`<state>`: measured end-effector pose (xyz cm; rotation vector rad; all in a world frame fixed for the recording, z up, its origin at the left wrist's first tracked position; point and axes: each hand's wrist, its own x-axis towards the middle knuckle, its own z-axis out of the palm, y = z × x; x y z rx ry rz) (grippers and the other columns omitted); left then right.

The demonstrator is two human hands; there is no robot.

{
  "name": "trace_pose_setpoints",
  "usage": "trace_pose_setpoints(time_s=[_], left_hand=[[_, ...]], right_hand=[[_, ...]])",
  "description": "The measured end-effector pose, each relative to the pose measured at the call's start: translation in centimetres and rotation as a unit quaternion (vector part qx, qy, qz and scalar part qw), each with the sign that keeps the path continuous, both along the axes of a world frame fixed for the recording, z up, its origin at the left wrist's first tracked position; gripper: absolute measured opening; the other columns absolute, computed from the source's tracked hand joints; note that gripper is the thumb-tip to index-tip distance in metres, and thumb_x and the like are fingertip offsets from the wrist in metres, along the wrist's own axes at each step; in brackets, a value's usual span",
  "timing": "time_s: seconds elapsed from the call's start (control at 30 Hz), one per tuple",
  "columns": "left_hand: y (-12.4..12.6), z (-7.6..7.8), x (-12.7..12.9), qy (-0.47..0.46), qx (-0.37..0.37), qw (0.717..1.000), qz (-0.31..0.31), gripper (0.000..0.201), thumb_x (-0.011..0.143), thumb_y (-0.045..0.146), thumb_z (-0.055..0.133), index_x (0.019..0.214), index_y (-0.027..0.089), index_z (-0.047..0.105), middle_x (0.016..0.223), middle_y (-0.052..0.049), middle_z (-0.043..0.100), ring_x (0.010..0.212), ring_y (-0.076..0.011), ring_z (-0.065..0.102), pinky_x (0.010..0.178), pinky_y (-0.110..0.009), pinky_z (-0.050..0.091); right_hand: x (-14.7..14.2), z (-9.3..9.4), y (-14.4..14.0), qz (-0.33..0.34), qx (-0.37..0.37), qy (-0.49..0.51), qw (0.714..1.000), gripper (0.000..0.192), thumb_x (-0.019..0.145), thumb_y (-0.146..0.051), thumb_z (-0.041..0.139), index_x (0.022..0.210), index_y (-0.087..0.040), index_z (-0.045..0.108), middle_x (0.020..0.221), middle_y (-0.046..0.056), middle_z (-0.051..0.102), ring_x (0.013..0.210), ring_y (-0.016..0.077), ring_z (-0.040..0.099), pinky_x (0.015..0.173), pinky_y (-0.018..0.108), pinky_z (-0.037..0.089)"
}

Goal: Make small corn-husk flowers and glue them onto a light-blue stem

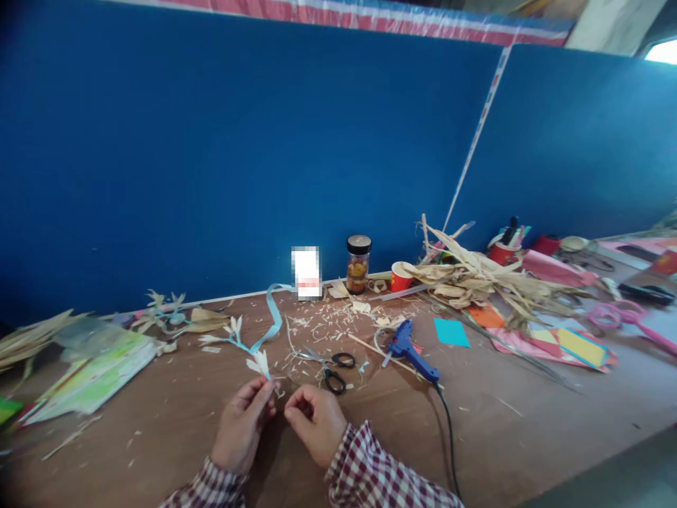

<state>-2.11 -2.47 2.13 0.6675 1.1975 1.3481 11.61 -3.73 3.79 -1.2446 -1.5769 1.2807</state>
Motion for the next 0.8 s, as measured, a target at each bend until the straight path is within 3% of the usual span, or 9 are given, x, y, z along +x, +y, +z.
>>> trace_pose_setpoints(time_s=[0.13,0.23,0.3,0.43,0.5,0.6,0.67,0.8], left_hand=[[0.2,-0.5,-0.1,-0.009,0.006,1.000,0.002,0.025,0.060,0.031,0.070,0.075,0.014,0.059,0.067,0.001,0.059,0.051,-0.0056,0.046,0.046,-0.017,0.040],[0.2,-0.6,0.0,-0.009,-0.004,1.000,0.004,0.028,0.059,0.031,0.071,0.077,0.013,0.060,0.067,0.000,0.060,0.050,-0.0054,0.046,0.045,-0.016,0.040],[0.2,-0.6,0.0,-0.009,-0.011,1.000,0.005,0.029,0.058,0.032,0.071,0.077,0.013,0.060,0.066,0.001,0.060,0.050,-0.0054,0.046,0.046,-0.016,0.040],[0.3,-0.5,0.0,-0.018,-0.022,1.000,0.011,0.032,0.055,0.032,0.073,0.077,0.013,0.060,0.067,0.000,0.062,0.049,-0.0056,0.046,0.046,-0.016,0.041],[0.3,-0.5,0.0,-0.022,-0.027,0.999,0.010,0.033,0.053,0.032,0.074,0.077,0.013,0.060,0.067,0.000,0.062,0.050,-0.0057,0.046,0.045,-0.016,0.041],[0.3,-0.4,0.0,-0.022,-0.029,0.999,0.007,0.035,0.051,0.032,0.075,0.077,0.014,0.060,0.066,0.000,0.062,0.050,-0.0059,0.046,0.045,-0.016,0.041],[0.3,-0.4,0.0,-0.019,-0.029,0.999,0.004,0.035,0.051,0.032,0.075,0.077,0.014,0.060,0.065,0.001,0.061,0.049,-0.0060,0.046,0.045,-0.016,0.041],[0.2,-0.5,0.0,-0.003,-0.026,1.000,0.003,0.035,0.052,0.033,0.074,0.078,0.013,0.060,0.065,0.001,0.061,0.051,-0.0065,0.047,0.046,-0.017,0.042]], right_hand=[[1.7,1.1,-1.5,0.094,0.048,-0.108,0.989,0.008,0.075,-0.020,0.052,0.077,-0.018,0.059,0.064,-0.003,0.058,0.058,0.0081,0.051,0.053,0.015,0.037],[4.0,2.2,-2.8,0.239,0.108,-0.240,0.935,0.016,0.071,-0.030,0.060,0.085,-0.024,0.062,0.080,-0.001,0.063,0.064,0.0103,0.057,0.058,0.016,0.041],[5.8,3.8,-3.7,0.288,0.120,-0.300,0.901,0.020,0.074,-0.035,0.057,0.092,-0.028,0.062,0.091,-0.001,0.064,0.072,0.0121,0.060,0.061,0.017,0.042],[9.2,8.2,-5.2,0.318,0.084,-0.243,0.913,0.024,0.081,-0.033,0.047,0.099,-0.025,0.061,0.089,0.001,0.066,0.081,0.0113,0.060,0.068,0.015,0.043],[10.8,9.9,-5.8,0.257,0.043,-0.224,0.939,0.026,0.079,-0.031,0.050,0.102,-0.023,0.059,0.086,0.002,0.066,0.071,0.0099,0.061,0.058,0.014,0.043],[13.6,10.1,-5.7,0.077,0.054,-0.268,0.959,0.029,0.076,-0.029,0.054,0.105,-0.025,0.056,0.086,0.002,0.066,0.068,0.0110,0.060,0.055,0.016,0.043],[15.9,8.9,-4.8,-0.026,0.082,-0.311,0.946,0.026,0.078,-0.030,0.051,0.103,-0.025,0.057,0.085,0.002,0.066,0.071,0.0127,0.060,0.060,0.020,0.044],[22.0,4.6,-1.5,-0.139,0.102,-0.357,0.918,0.021,0.078,-0.028,0.049,0.094,-0.022,0.061,0.080,0.006,0.066,0.071,0.0159,0.060,0.061,0.023,0.044]])
